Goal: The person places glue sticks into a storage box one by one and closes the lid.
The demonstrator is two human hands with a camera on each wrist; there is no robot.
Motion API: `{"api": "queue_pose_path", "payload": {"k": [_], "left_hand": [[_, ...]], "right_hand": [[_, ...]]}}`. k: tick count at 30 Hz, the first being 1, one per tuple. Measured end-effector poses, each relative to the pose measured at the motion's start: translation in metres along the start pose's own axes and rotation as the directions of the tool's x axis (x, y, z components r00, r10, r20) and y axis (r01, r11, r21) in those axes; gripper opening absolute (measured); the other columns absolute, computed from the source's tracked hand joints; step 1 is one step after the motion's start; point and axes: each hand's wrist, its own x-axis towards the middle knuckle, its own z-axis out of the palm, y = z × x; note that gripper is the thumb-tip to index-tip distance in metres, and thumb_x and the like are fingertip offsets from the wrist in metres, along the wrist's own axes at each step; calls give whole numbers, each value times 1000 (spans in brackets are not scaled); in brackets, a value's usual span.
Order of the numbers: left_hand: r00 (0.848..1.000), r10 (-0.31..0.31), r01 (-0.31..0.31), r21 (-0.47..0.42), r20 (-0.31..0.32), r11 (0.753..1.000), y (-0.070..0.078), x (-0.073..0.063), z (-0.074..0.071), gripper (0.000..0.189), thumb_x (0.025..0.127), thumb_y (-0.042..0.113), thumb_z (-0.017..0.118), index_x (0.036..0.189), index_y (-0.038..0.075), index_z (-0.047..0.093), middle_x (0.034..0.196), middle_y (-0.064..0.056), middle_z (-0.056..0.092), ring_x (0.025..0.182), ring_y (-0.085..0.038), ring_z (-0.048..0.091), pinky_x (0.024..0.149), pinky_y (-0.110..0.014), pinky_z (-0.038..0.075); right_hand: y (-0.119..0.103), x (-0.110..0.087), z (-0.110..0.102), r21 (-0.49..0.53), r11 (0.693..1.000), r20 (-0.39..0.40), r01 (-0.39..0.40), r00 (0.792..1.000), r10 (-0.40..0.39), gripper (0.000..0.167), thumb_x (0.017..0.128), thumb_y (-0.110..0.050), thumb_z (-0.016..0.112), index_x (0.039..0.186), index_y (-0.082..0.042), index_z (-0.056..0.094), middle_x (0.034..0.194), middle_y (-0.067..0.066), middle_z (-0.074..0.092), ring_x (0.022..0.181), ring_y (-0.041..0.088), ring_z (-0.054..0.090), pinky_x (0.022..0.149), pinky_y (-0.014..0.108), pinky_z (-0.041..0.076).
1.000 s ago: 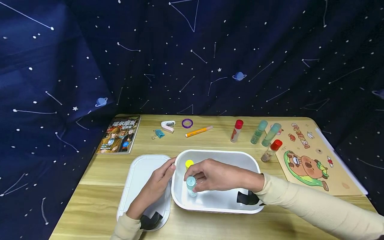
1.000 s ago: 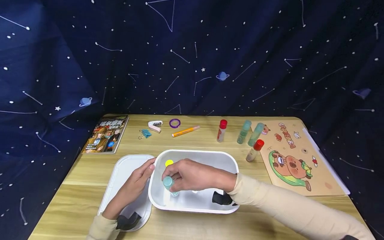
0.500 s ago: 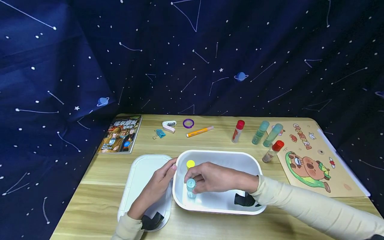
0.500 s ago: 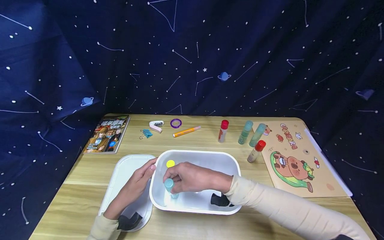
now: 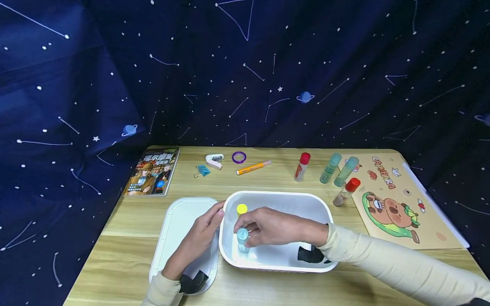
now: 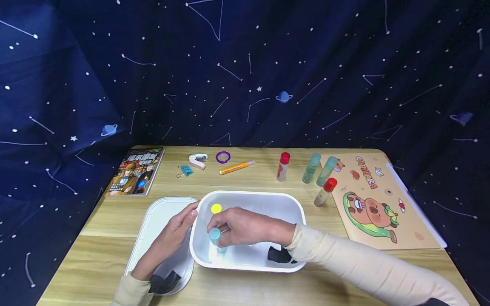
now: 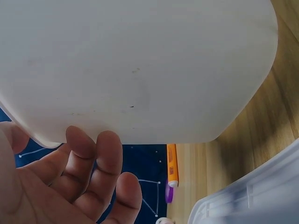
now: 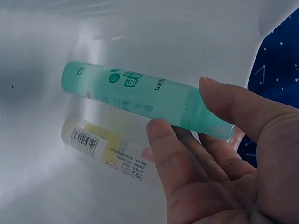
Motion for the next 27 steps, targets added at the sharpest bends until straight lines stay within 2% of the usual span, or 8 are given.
{"api": "queue_pose_path", "payload": {"k": [6, 11, 15, 17, 18, 20, 24, 27], "left_hand": [[1000, 14, -14, 8, 1, 1000, -2, 1, 1, 44, 114, 28, 39, 153, 10, 50, 154, -13, 55, 143, -32, 53, 116, -50, 45], [1000, 15, -15, 16, -8, 1000, -3, 0, 1, 45, 114, 28, 39, 153, 8, 49, 155, -15, 54, 144, -35, 51, 117, -52, 42], [1000, 9, -9, 22, -21, 1000, -4, -1, 2, 45, 114, 29, 39, 153, 8, 50, 155, -15, 54, 146, -34, 49, 118, -52, 39], [1000, 12, -12, 22, -22, 1000, -3, -1, 2, 45, 114, 29, 39, 153, 7, 49, 155, -14, 54, 147, -33, 48, 118, -51, 39], [1000, 12, -12, 18, -24, 1000, -3, -2, 2, 45, 114, 28, 39, 152, 7, 49, 155, -14, 54, 147, -32, 48, 118, -51, 39], [1000, 13, -13, 13, -27, 1000, -3, -1, 1, 45, 114, 28, 39, 152, 7, 50, 155, -14, 54, 147, -32, 48, 118, -51, 39], [1000, 20, -20, 2, -5, 1000, -3, 0, 0, 46, 114, 27, 39, 153, 5, 47, 156, -17, 52, 147, -35, 47, 118, -52, 38], [1000, 19, -19, -6, 16, 1000, -2, 1, -1, 47, 114, 28, 39, 154, 5, 46, 157, -18, 50, 149, -37, 45, 118, -53, 37]], "right_hand": [[-1, -10, -2, -15, 1000, -16, -4, 1000, 3, 39, 88, -9, 83, 124, -14, 70, 124, -3, 72, 115, 9, 70, 99, 19, 55], [-12, -32, -14, -36, 999, -62, -39, 997, 36, 46, 91, -16, 81, 134, -12, 66, 135, 2, 69, 123, 16, 69, 101, 24, 56], [-18, -63, -34, -50, 999, -165, -6, 986, -2, 47, 95, -26, 78, 136, -9, 65, 138, 6, 67, 125, 20, 68, 100, 27, 57], [-17, -82, -45, -25, 999, -267, 21, 963, -27, 43, 96, -26, 76, 135, -10, 66, 137, 7, 68, 124, 22, 70, 98, 27, 58], [-14, -91, -49, -14, 999, -331, 37, 943, -39, 40, 97, -25, 75, 134, -11, 66, 135, 7, 69, 122, 23, 70, 96, 26, 59], [-5, -109, -56, 13, 999, -466, 49, 884, -37, 33, 99, -21, 72, 131, -13, 68, 130, 5, 72, 117, 20, 72, 92, 25, 60], [26, -141, -57, 36, 999, -694, 29, 720, 4, 28, 103, -15, 66, 131, -13, 69, 124, -2, 75, 108, 10, 74, 86, 20, 60], [54, -161, -56, 42, 998, -818, -53, 571, 65, 30, 103, -17, 66, 132, -11, 67, 120, -11, 74, 105, -1, 72, 86, 12, 56]]}}
